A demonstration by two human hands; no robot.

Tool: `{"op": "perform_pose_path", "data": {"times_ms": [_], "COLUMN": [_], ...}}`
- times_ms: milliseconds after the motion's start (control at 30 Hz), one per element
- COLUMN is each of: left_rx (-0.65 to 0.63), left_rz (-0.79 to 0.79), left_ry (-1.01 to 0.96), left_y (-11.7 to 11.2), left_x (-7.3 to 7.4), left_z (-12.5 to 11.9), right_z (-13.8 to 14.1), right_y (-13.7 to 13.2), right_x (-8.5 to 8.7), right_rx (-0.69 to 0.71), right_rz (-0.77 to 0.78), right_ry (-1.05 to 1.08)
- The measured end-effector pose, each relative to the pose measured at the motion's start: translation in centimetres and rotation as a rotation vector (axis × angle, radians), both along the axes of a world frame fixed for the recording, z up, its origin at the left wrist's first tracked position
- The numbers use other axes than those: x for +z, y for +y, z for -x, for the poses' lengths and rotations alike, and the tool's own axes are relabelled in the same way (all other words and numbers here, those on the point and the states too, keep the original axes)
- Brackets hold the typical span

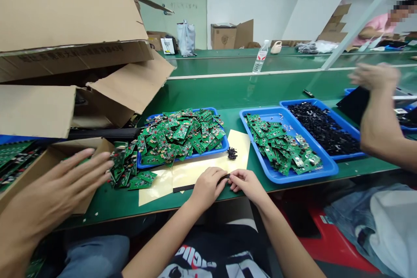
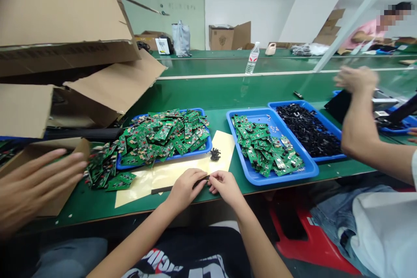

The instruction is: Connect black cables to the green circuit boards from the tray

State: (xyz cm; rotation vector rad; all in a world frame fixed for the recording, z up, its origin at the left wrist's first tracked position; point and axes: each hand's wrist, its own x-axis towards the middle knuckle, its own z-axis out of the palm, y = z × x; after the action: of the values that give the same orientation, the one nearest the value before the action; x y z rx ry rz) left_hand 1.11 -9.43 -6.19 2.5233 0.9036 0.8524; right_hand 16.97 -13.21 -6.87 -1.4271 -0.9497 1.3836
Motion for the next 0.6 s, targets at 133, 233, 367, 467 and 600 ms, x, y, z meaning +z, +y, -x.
{"op": "perform_pose_path", "data": {"times_ms": [133,233,367,467,600], "left_rx": [-0.034,-0.044,-0.021,0.004,0.083], "left_rz": [0.14,0.219,0.292,0.305,0.323], "left_ry": [-0.011,-0.036,-0.086,-0.104,-0.148], "left_y": [0.7,0.9,0.8,0.8,1.2], "left_x": [-0.1,0.0,0.4,0.6,1.3], "left_z": [-0.6,-0.8,-1.0,-1.0,-0.2], "right_z": [-0.1,-0.2,-0.2,0.0,0.2], "right_y": [0.0,0.0,0.1,0.3,0.3], "right_x": [0.1,0.1,-0.1,-0.2,-0.4], "right_rx": [0.02,0.018,-0.001,-0.031,-0.088], "right_rz": [-0.005,-0.002,0.012,0.026,0.043], "right_ry": [0.019,0.025,0.017,-0.003,-0.053]}}
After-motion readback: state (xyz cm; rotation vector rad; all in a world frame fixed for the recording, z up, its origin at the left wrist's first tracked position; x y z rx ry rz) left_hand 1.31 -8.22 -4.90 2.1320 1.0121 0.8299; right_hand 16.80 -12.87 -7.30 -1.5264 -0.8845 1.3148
